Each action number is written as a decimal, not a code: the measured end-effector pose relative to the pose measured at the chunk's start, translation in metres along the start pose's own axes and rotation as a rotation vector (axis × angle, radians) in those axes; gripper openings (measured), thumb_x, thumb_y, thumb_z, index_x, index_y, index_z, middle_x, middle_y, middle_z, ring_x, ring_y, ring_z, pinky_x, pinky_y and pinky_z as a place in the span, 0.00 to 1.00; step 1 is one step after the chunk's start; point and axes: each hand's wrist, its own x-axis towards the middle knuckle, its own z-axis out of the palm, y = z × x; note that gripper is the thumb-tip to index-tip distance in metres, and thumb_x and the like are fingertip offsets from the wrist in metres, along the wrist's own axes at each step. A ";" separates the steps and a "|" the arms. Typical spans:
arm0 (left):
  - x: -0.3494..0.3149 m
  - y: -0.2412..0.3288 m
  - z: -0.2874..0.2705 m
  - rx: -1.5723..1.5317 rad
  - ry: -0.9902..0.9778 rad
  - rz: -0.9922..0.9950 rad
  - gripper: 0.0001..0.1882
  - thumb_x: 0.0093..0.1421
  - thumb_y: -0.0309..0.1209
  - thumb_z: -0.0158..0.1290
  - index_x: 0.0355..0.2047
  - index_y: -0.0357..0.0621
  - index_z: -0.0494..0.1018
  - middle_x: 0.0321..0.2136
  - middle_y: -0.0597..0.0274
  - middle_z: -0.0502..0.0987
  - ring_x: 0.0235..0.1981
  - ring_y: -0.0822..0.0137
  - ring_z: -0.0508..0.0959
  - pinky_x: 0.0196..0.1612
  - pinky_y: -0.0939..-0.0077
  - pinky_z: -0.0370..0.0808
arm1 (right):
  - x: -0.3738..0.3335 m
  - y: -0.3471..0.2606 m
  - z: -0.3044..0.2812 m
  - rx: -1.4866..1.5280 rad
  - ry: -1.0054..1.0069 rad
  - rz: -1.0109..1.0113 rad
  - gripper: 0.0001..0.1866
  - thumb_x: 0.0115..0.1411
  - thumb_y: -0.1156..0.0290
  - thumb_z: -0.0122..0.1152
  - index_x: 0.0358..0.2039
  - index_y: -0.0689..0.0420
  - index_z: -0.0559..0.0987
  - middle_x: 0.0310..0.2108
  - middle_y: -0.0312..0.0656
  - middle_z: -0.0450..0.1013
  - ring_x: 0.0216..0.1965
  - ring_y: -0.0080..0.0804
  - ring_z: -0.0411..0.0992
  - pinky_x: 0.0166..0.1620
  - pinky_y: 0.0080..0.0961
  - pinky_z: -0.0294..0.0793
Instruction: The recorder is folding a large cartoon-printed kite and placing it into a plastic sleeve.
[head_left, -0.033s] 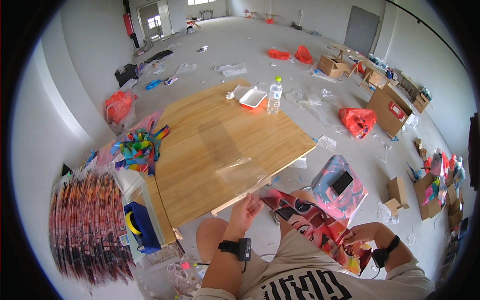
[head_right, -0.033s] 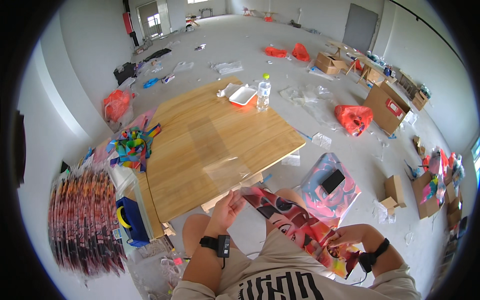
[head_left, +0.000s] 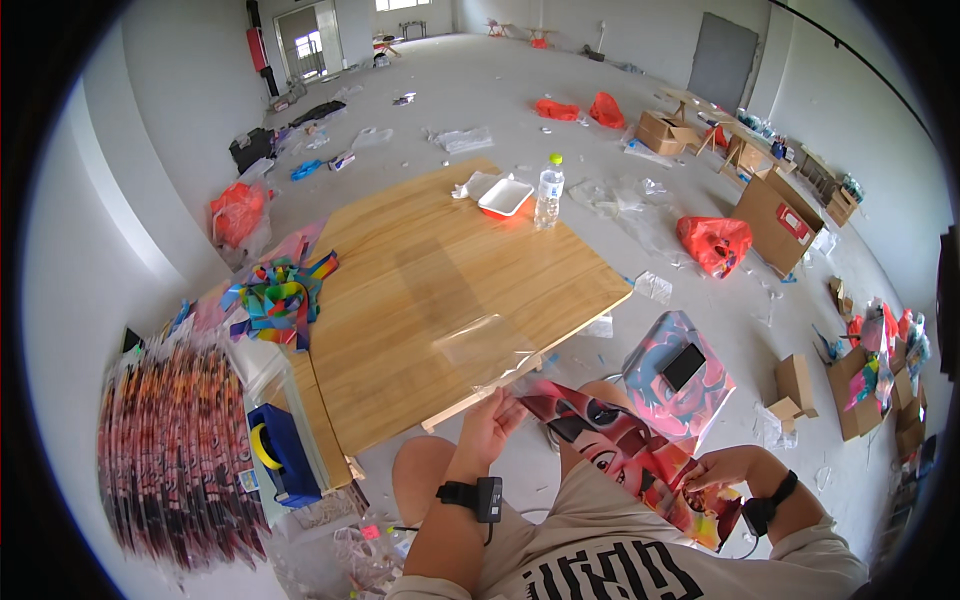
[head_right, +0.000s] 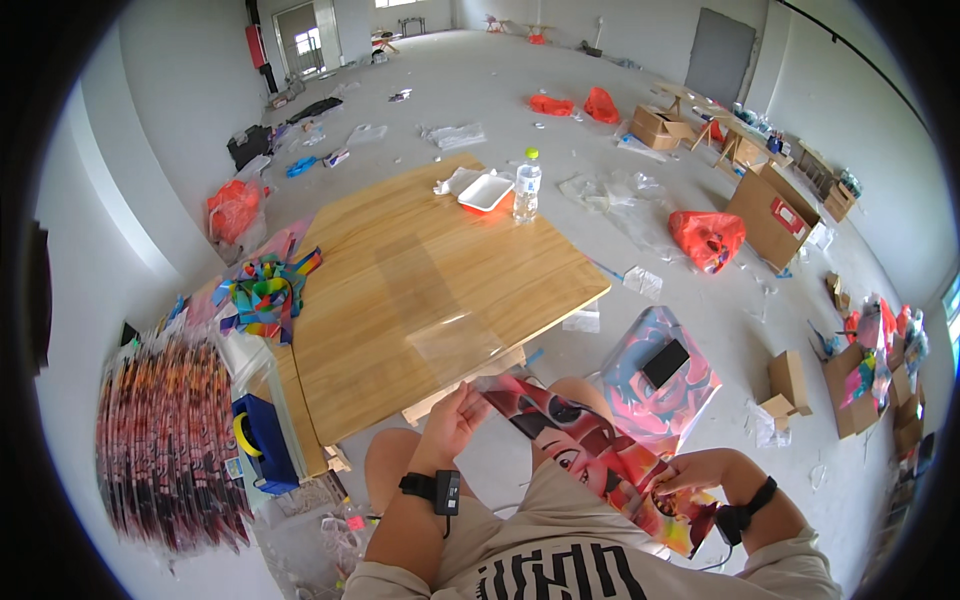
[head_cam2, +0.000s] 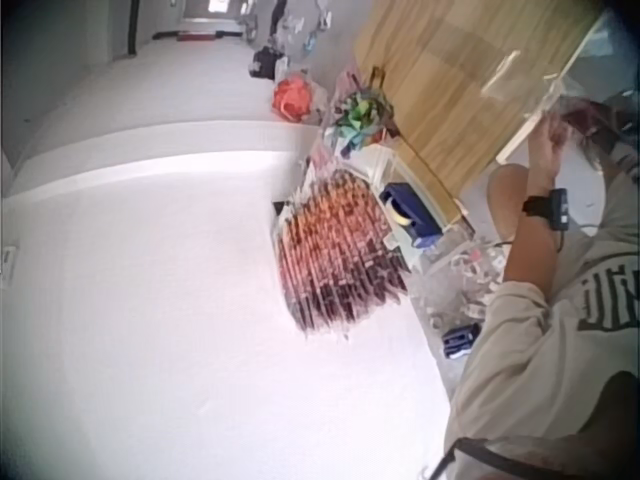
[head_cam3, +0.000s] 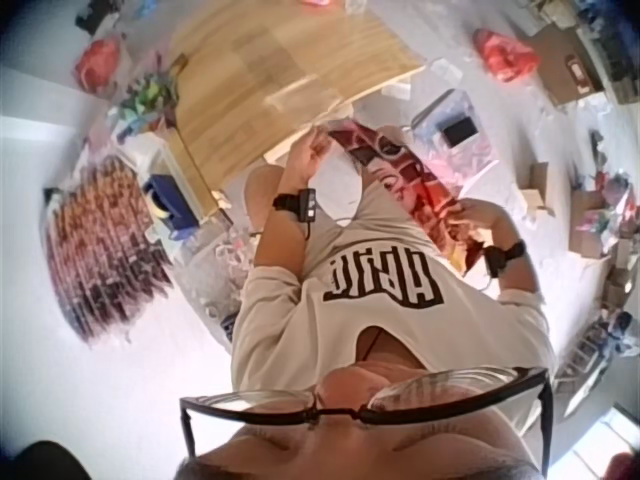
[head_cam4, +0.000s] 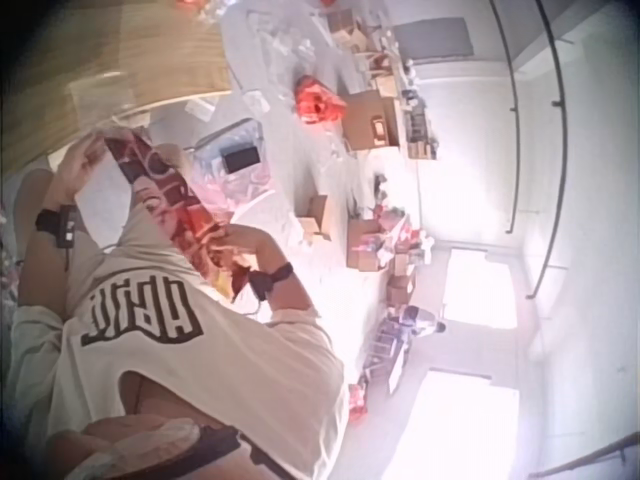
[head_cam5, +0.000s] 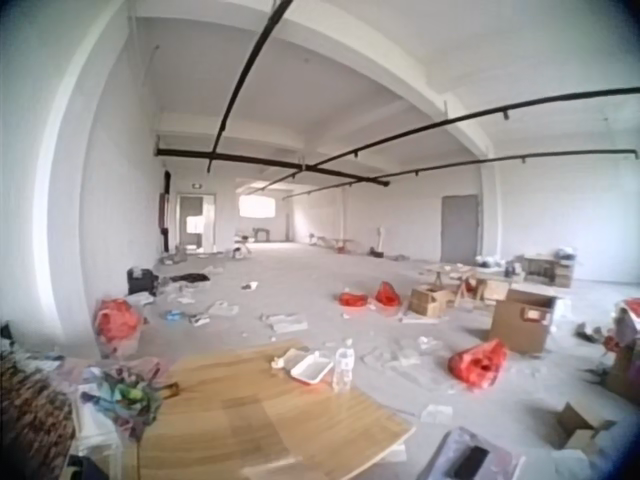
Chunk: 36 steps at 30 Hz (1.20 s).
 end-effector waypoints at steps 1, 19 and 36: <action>0.001 0.000 -0.006 -0.018 -0.034 0.004 0.18 0.76 0.38 0.53 0.55 0.35 0.76 0.52 0.52 0.83 0.51 0.61 0.85 0.55 0.66 0.85 | 0.005 -0.002 0.000 -0.055 -0.025 -0.011 0.21 0.74 0.52 0.62 0.61 0.47 0.83 0.42 0.24 0.79 0.35 0.17 0.70 0.35 0.20 0.69; -0.012 -0.004 0.005 0.130 -0.378 -0.016 0.11 0.75 0.29 0.54 0.55 0.43 0.77 0.43 0.63 0.83 0.44 0.67 0.84 0.53 0.67 0.84 | 0.041 -0.070 0.006 0.128 -0.045 -0.150 0.21 0.74 0.57 0.62 0.63 0.48 0.80 0.41 0.25 0.78 0.33 0.16 0.70 0.33 0.21 0.68; -0.046 0.021 0.047 0.301 -0.315 -0.151 0.07 0.74 0.33 0.56 0.47 0.43 0.77 0.46 0.61 0.83 0.46 0.65 0.85 0.54 0.59 0.86 | 0.049 -0.086 0.004 0.212 -0.104 -0.167 0.22 0.75 0.63 0.62 0.66 0.52 0.77 0.50 0.31 0.78 0.45 0.19 0.75 0.46 0.23 0.77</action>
